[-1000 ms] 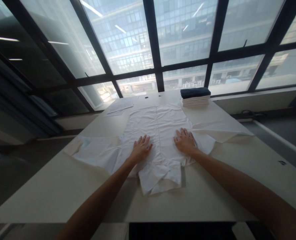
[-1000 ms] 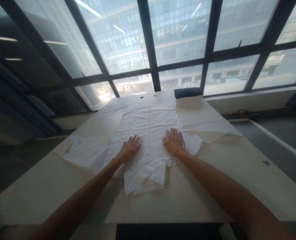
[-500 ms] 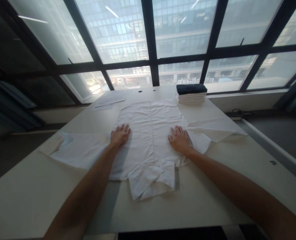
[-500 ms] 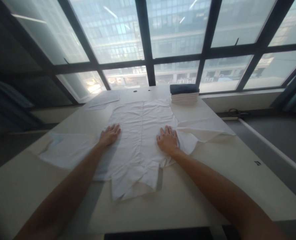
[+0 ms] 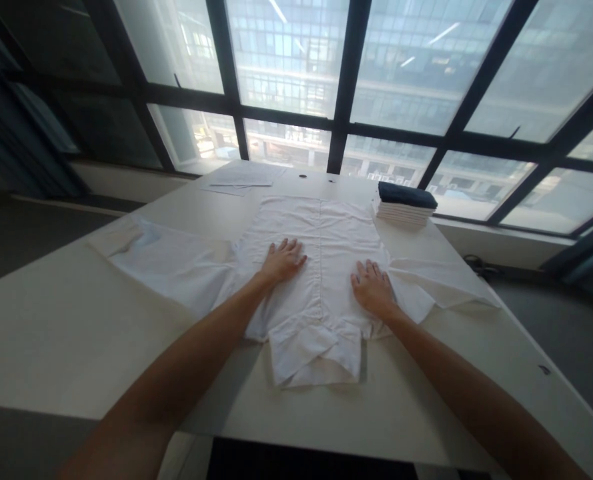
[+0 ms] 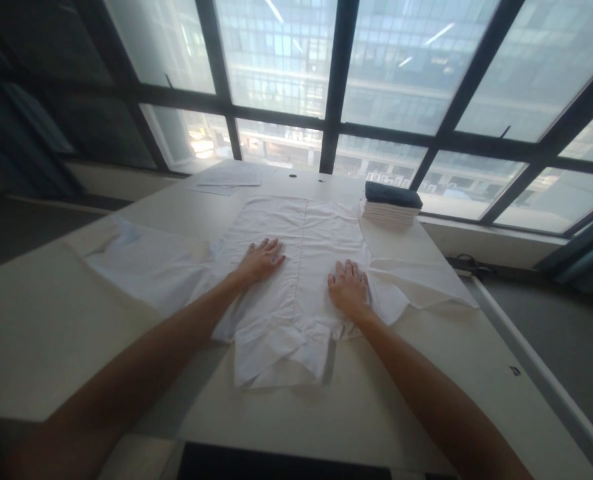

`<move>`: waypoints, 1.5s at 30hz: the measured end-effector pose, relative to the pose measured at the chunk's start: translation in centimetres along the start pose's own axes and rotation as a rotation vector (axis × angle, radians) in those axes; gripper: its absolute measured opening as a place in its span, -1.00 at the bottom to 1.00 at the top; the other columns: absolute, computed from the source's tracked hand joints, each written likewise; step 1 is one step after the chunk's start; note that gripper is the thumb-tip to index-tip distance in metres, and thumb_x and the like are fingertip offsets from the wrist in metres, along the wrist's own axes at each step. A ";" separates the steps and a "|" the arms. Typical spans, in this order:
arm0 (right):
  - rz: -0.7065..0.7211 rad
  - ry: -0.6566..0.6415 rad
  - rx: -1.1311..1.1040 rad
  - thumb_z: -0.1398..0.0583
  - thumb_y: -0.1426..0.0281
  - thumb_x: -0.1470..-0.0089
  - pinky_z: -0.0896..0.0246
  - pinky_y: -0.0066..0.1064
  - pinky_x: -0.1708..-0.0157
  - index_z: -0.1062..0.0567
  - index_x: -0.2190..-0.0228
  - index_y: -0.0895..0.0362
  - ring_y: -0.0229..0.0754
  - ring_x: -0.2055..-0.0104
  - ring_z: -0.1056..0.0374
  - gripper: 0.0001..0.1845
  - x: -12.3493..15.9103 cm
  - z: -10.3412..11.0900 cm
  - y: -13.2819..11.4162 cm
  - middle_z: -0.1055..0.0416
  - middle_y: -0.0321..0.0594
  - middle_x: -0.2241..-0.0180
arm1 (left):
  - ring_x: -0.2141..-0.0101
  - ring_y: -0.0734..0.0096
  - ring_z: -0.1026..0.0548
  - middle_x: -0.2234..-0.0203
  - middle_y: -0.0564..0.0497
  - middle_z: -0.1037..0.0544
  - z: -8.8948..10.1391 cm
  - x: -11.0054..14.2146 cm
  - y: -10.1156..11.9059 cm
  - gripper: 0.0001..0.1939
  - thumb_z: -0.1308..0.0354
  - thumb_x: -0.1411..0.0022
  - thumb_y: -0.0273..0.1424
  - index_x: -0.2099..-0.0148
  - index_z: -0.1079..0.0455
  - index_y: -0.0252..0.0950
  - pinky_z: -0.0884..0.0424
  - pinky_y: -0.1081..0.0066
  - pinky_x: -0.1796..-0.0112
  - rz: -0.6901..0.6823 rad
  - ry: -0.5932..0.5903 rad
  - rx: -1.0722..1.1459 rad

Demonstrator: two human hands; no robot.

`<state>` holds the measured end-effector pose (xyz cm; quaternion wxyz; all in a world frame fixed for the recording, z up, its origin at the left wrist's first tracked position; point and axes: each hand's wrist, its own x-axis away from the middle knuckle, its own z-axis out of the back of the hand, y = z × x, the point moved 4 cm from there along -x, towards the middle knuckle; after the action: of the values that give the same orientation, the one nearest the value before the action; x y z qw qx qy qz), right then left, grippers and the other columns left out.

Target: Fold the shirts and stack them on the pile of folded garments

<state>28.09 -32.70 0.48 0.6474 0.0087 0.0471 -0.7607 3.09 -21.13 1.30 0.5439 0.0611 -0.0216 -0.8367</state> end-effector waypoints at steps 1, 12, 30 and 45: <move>0.001 -0.017 -0.001 0.11 0.24 -0.40 0.11 0.07 -0.36 -0.18 -0.39 0.24 0.12 -0.48 0.08 -0.35 -0.2 0.0 -0.3 0.00 0.12 -0.45 | -0.45 -0.01 0.03 -0.48 -0.08 -0.02 -0.2 0.1 0.6 -0.36 0.24 -0.52 -0.06 -0.50 -0.06 -0.19 0.08 -0.23 -0.34 -0.023 -0.013 0.004; 0.384 0.059 -0.194 0.14 0.38 -0.37 0.17 -0.08 -0.41 -0.12 -0.40 0.27 -0.04 -0.51 0.19 -0.36 -7.8 0.2 -13.3 0.04 -0.02 -0.47 | -0.42 -0.07 -0.04 -0.47 -0.08 -0.06 -0.1 0.8 1.0 -0.41 0.26 -0.52 -0.24 -0.50 -0.07 -0.19 0.01 -0.26 -0.30 -0.070 0.025 -0.020; -0.053 -0.034 -0.049 0.23 0.12 -0.42 0.27 -0.02 -0.42 -0.03 -0.44 0.23 0.01 -0.51 0.21 -0.27 -13.2 -1.5 3.5 0.13 0.00 -0.49 | -0.43 0.04 -0.03 -0.47 -0.02 -0.09 -0.2 0.4 -2.0 -0.42 0.28 -0.54 -0.15 -0.49 -0.09 -0.09 0.02 -0.09 -0.34 0.114 0.051 -0.004; -0.034 0.059 -0.057 0.16 0.15 -0.41 0.26 0.00 -0.41 -0.12 -0.42 0.22 0.03 -0.49 0.14 -0.30 -6.8 -2.3 4.5 0.05 0.01 -0.47 | -0.45 -0.04 0.04 -0.49 -0.08 0.00 0.3 7.4 -6.1 -0.34 0.31 -0.52 -0.07 -0.53 0.02 -0.16 0.01 -0.07 -0.35 0.250 -0.019 -0.142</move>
<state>33.48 -26.53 -1.59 0.6327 0.0119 0.0883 -0.7692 -5.48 -25.36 0.35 0.6468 0.0113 0.0251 -0.7622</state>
